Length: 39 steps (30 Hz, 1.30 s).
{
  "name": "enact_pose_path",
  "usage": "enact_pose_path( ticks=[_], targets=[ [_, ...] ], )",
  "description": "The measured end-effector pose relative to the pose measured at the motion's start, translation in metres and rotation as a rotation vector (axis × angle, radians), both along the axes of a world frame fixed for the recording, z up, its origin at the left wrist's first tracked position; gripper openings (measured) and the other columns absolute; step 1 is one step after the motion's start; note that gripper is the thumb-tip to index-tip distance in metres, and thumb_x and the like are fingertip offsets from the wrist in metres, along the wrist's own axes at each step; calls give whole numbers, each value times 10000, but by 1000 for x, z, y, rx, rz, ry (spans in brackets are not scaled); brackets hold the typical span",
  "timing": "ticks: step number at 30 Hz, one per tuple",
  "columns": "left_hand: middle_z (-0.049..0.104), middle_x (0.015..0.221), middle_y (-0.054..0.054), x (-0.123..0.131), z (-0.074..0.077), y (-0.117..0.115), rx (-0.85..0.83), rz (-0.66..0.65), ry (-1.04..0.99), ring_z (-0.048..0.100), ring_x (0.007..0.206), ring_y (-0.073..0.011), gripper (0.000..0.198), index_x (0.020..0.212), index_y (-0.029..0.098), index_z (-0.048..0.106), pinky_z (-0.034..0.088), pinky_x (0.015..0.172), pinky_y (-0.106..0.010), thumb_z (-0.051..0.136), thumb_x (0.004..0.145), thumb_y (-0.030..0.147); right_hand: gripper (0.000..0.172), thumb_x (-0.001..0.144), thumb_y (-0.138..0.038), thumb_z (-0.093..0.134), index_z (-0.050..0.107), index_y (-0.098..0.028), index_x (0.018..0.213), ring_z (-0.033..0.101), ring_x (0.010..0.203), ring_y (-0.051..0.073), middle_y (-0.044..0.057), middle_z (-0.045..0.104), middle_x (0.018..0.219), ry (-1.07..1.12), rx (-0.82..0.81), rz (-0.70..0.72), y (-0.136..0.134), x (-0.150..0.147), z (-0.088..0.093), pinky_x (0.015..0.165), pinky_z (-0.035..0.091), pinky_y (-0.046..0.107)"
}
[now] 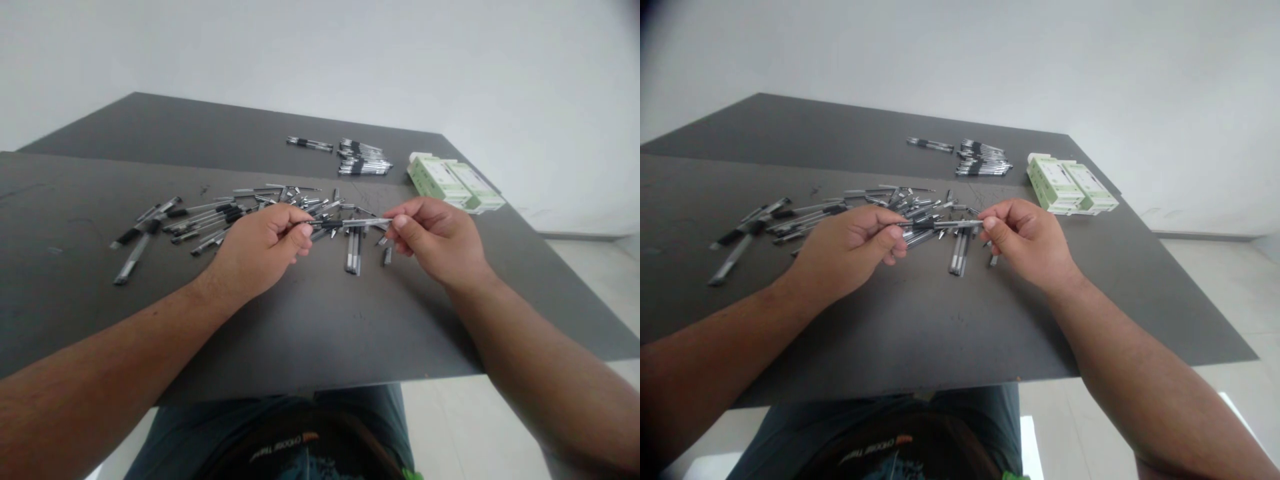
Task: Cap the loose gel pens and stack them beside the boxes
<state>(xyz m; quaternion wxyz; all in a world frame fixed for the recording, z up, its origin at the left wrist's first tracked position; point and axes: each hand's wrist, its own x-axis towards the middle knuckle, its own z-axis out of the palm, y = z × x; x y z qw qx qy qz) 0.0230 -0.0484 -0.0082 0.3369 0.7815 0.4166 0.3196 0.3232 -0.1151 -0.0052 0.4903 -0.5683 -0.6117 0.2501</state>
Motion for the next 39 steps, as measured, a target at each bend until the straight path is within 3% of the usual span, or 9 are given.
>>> enact_pose_path(
  ticks=[7, 11, 18, 23, 27, 30, 32, 35, 39],
  targets=[
    [873, 924, -50, 0, -7, 3, -24, 23, -42, 824, 755, -212, 321, 1239, 238, 794, 665, 634, -297, 718, 1033, 472, 298, 925, -427, 909, 707, -263, 1071, 713, 600, 173, -1, 791, 809, 35, 71, 30, 3, -4, -2, 532, 553, 315],
    [866, 929, -51, -1, -10, 5, -22, 22, -46, 828, 759, -215, 315, 1267, 246, 783, 682, 654, -314, 708, 1049, 461, 259, 931, -382, 883, 713, -256, 1081, 730, 617, 178, 0, 800, 820, 25, 74, 25, 3, -5, -4, 540, 553, 319],
    [869, 954, -57, 1, -6, 2, -41, 17, -44, 817, 735, -204, 322, 1289, 230, 776, 677, 639, -301, 695, 1049, 428, 469, 1013, -694, 821, 798, -233, 1095, 729, 586, 178, 40, 855, 862, -77, 11, -17, 2, 1, -5, 546, 556, 329],
    [867, 926, -47, 0, -5, 1, -36, 9, -39, 794, 688, -180, 322, 1275, 214, 783, 656, 630, -277, 682, 1056, 427, 628, 1047, -843, 673, 763, -240, 894, 701, 555, 179, 42, 814, 760, -200, -9, -36, 1, 5, -4, 537, 534, 326],
    [848, 837, -13, -1, -6, 2, -11, -1, 11, 786, 668, -174, 297, 1236, 217, 790, 627, 649, -273, 660, 1072, 428, 463, 1113, -681, 684, 798, -235, 1064, 718, 596, 186, 37, 829, 832, -252, 57, -19, 1, 7, -7, 578, 560, 332],
    [835, 801, 5, 0, -8, 2, 24, -13, 51, 789, 682, -176, 273, 1200, 222, 798, 598, 676, -286, 646, 1078, 413, 286, 1096, -468, 760, 813, -244, 1265, 814, 846, 245, 76, 878, 1053, -439, 231, 46, 0, 5, -9, 761, 638, 385],
    [837, 817, 4, 2, -9, -1, 60, -58, 56, 807, 745, -190, 259, 1181, 226, 800, 585, 711, -301, 634, 1080, 398, 197, 1091, -356, 754, 830, -253, 1240, 828, 991, 273, 90, 883, 1119, -595, 326, 143, 0, 2, -10, 883, 651, 412],
    [833, 841, -8, 6, -14, -5, 71, -147, 27, 812, 799, -205, 236, 1144, 222, 787, 573, 761, -330, 613, 1082, 369, 145, 1113, -270, 695, 830, -248, 1161, 822, 930, 250, 79, 871, 1028, -704, 347, 236, 0, 1, -10, 860, 649, 378],
    [822, 895, -17, 8, -21, -8, 46, -66, -132, 787, 814, -214, 396, 1434, 192, 677, 572, 805, -361, 632, 1071, 342, 221, 1122, -328, 638, 844, -250, 1136, 835, 928, 284, 94, 879, 1022, -764, 266, 74, 1, 13, -8, 844, 652, 405]
  ],
)
